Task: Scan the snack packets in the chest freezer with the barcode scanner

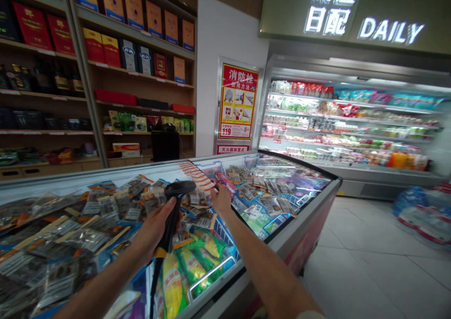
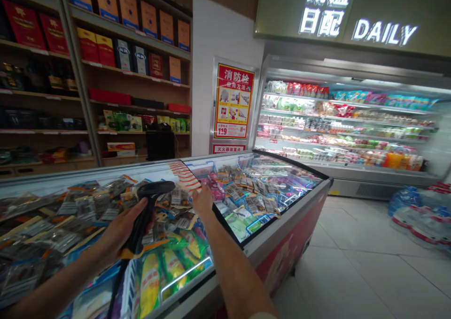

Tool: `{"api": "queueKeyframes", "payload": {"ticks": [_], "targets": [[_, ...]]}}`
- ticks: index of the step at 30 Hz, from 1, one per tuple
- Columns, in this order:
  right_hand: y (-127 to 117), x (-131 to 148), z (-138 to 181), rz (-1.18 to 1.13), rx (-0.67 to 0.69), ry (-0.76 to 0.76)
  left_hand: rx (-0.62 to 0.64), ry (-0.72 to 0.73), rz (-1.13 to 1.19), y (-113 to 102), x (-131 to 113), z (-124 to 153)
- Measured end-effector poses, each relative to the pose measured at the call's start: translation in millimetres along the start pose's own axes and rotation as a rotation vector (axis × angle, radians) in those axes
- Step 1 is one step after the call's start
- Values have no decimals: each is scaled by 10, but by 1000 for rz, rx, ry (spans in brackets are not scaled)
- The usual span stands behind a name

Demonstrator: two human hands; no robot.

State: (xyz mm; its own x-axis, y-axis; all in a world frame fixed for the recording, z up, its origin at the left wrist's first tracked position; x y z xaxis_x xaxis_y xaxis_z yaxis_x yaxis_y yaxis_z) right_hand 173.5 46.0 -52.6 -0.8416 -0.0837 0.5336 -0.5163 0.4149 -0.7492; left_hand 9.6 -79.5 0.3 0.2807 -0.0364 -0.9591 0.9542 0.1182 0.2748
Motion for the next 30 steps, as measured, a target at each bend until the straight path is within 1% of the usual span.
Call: {"api": "queueKeyframes", "payload": {"ticks": [3,6,8,11,13,14,16,19,22,24,27,30], "targets": [[-280,-471,-160,139,-53,174,36,-8,12,46,35,-24],[-484,-892,-233,253,-62,285,63,-35,12,124,75,-37],[-537,-1088,-247,290,-77,299,72,-50,10,190,102,-33],[-527,-1240,-267,350,-92,257,79,-61,17,303,143,-15],[-509,-1265,-284,357,-108,230,94,-56,34,382,171,-9],[-502,-1259,-289,323,-120,214,107,-54,43,422,185,-9],[-487,-1226,-282,159,-156,201,130,-52,59,494,214,-14],[-433,-1153,-210,-163,-226,242,159,-57,70,573,244,-14],[-351,-1069,-104,-343,-271,258,167,-72,66,603,245,12],[-311,-1026,-48,-370,-270,248,168,-72,85,602,225,36],[-293,-1002,0,-353,-260,251,200,-57,109,592,190,63],[-309,-999,21,-330,-249,248,220,-83,91,589,185,65]]}}
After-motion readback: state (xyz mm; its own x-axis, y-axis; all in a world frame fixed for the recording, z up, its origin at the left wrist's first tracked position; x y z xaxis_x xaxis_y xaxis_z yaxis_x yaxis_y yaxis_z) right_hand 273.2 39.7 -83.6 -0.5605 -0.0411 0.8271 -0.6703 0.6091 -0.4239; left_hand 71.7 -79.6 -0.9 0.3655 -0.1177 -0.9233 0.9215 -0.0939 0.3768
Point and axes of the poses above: each hand's wrist, its own z-axis away from the middle knuckle, its own y-axis out of the palm, x = y × z, the point moved 2 cm from there along -z, towards the middle knuckle, and after that the axes turned 10 degrees about z, right-handed, at the moved point
